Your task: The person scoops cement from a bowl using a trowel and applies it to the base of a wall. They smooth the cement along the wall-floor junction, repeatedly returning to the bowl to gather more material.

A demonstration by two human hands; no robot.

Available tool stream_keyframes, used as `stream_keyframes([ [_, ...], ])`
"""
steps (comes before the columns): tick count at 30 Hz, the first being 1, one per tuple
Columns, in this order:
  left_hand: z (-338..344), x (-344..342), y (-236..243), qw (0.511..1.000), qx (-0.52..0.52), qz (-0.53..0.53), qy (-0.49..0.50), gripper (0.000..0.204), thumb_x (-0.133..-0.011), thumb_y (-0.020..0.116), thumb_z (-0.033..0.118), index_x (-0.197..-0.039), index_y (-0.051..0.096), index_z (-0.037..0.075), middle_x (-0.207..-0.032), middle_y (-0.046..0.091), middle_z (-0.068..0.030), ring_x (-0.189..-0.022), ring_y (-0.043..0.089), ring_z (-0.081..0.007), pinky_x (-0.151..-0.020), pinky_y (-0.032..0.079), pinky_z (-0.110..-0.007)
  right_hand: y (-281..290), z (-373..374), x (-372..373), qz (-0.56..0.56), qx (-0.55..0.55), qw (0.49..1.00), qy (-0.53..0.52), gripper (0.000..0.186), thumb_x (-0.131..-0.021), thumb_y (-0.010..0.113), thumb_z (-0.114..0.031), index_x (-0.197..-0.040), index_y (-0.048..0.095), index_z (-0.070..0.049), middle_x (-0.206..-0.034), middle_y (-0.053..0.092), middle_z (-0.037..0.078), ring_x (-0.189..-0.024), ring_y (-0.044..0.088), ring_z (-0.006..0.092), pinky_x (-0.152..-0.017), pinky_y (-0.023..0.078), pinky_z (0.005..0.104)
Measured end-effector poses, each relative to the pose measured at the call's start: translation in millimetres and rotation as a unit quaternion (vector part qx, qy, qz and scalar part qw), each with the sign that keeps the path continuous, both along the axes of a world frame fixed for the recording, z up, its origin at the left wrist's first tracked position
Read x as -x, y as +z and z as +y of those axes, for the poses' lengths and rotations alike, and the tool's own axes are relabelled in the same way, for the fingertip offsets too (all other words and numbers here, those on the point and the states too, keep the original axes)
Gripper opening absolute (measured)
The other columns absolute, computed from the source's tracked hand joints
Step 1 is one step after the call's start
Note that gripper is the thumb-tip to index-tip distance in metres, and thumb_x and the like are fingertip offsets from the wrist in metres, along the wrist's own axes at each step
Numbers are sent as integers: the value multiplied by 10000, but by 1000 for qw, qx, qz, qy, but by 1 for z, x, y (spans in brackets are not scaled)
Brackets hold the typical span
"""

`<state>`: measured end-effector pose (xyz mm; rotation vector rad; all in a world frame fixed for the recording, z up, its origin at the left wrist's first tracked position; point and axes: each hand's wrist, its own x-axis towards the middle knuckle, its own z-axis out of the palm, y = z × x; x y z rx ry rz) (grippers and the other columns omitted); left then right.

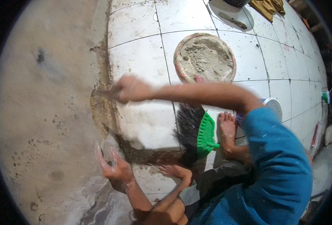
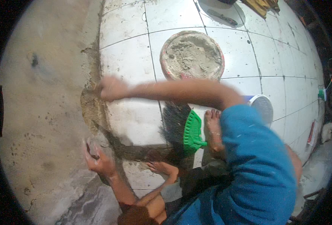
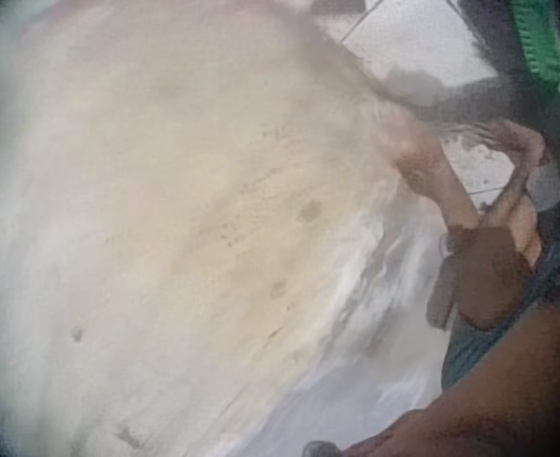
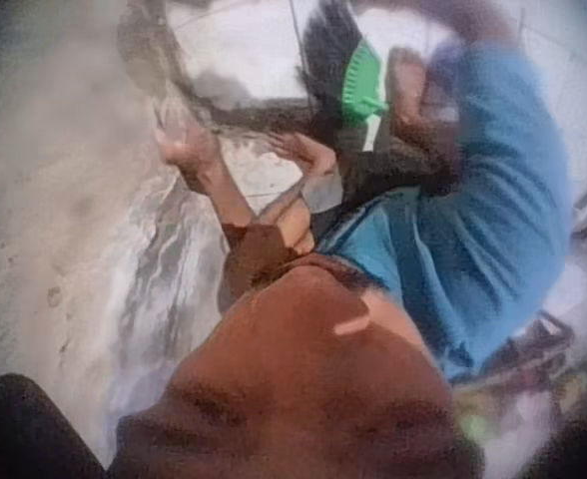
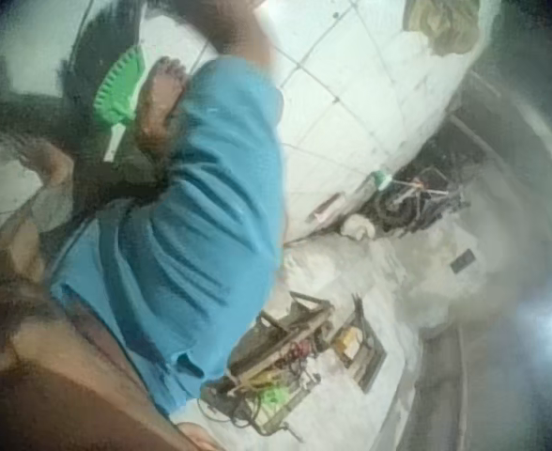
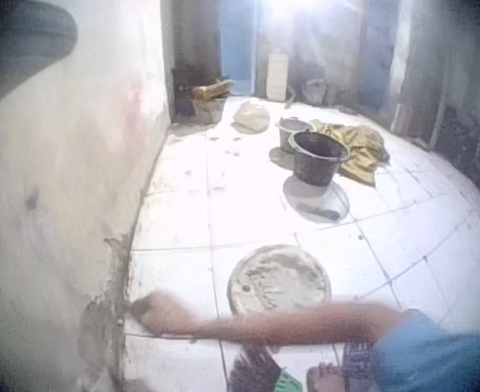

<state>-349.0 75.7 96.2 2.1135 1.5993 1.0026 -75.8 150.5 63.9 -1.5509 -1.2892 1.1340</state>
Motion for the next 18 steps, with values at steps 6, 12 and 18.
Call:
stream_keyframes([
  [6, 6, -98, 3, 900, 394, 18, -186, 430, -963, 703, 173, -1338, 645, -29, -1198, 737, -209, -1050, 728, -241, -878, 573, -348, 52, -95, -217, -296, 264, 917, -37, 356, -966, 695, -335, -1009, 771, 10, -830, 723, 124, -714, 670, 191, -648, 542, 385],
  [12, -26, -193, -40, 802, 484, 67, -345, 405, -954, 731, 253, -1216, 704, -55, -1015, 781, -204, -888, 764, -199, -761, 597, -342, 3, -203, -306, -207, 283, 913, -208, 198, -867, 606, -85, -920, 739, 51, -747, 669, 90, -589, 599, 181, -594, 538, 361],
  [18, -67, -275, -99, 757, 640, -98, -85, 509, -984, 717, 217, -1295, 571, -159, -1099, 698, -192, -876, 738, -251, -723, 635, -327, -9, -248, -215, -439, 163, 883, 4, 268, -904, 576, -68, -1145, 690, -53, -952, 737, 174, -865, 749, 360, -743, 617, 486],
])
